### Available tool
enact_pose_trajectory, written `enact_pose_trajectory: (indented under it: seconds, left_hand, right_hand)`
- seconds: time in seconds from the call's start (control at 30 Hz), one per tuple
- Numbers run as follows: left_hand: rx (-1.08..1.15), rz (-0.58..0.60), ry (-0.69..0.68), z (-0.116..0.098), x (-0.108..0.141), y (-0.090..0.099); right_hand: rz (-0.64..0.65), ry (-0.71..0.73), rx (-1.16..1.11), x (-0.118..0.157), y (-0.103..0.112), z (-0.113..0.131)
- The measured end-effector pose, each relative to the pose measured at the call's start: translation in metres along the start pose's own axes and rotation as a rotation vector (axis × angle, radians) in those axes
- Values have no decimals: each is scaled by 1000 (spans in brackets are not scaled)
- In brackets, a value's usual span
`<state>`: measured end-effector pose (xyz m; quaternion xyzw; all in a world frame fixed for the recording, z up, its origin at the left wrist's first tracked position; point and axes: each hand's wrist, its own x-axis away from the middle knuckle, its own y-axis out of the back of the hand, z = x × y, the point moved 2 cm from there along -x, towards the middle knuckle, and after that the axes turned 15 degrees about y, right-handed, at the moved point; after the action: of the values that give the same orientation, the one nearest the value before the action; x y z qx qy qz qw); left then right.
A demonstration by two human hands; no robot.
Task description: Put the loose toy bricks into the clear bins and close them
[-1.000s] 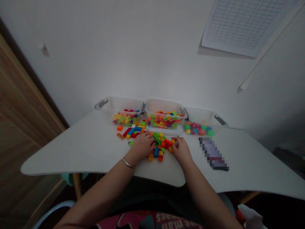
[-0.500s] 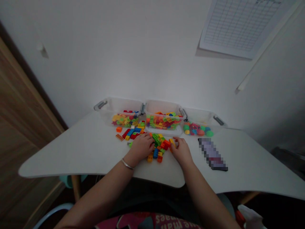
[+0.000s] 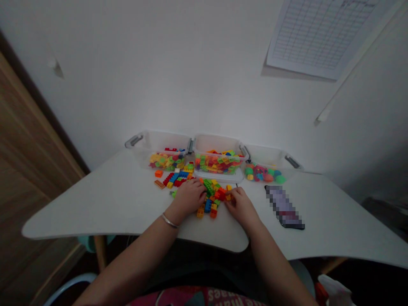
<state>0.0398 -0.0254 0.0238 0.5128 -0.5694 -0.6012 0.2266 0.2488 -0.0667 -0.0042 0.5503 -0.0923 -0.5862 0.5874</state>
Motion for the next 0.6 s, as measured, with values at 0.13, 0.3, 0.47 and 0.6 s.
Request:
enact_pose_trajectory:
  seconds: [0.13,0.3,0.47,0.6]
  left_hand:
    - [-11,6,6,0,0,1]
    - [-6,0,11,1,0,-1]
    - [-10,-5,-1,0,0,-1]
    - [-14,2,2,0,0,0]
  right_hand:
    - [9,-14,12,-1,-1,-3]
    - [12,-23,85,-2,-1,-4]
    - [0,-12,146,-2,-4,-6]
    - [42,-3,204,-3,-5,-7]
